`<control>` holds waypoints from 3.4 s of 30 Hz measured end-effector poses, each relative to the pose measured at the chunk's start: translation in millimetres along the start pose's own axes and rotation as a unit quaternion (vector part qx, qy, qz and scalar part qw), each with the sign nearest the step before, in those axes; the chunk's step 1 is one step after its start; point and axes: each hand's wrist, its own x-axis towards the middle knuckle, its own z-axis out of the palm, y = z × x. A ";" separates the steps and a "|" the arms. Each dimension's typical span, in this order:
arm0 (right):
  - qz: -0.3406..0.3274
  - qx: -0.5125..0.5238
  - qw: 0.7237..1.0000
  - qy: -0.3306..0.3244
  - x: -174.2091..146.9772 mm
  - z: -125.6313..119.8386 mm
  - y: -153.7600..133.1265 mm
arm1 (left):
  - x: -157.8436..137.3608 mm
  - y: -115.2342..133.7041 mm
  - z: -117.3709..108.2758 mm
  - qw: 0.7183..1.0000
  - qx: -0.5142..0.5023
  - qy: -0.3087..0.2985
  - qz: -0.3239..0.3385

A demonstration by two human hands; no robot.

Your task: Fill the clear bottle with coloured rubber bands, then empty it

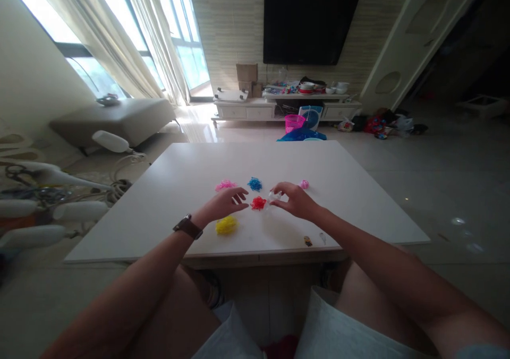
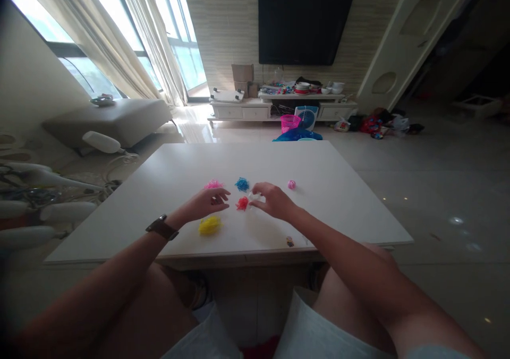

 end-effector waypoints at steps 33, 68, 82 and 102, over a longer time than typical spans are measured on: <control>0.028 -0.134 0.981 -0.135 31.6 85.7 68.1 | 21.1 4.4 16.3 0.987 0.043 0.149 -0.029; 0.022 0.020 0.999 -0.012 36.2 42.6 20.3 | 27.8 3.2 29.8 0.990 0.122 0.065 0.030; -0.035 0.067 0.997 0.006 37.7 39.8 19.1 | 26.5 11.1 28.0 0.996 0.061 0.058 0.009; 0.009 0.136 0.988 0.078 36.1 35.4 1.0 | 28.0 13.7 32.3 0.997 -0.061 0.029 0.024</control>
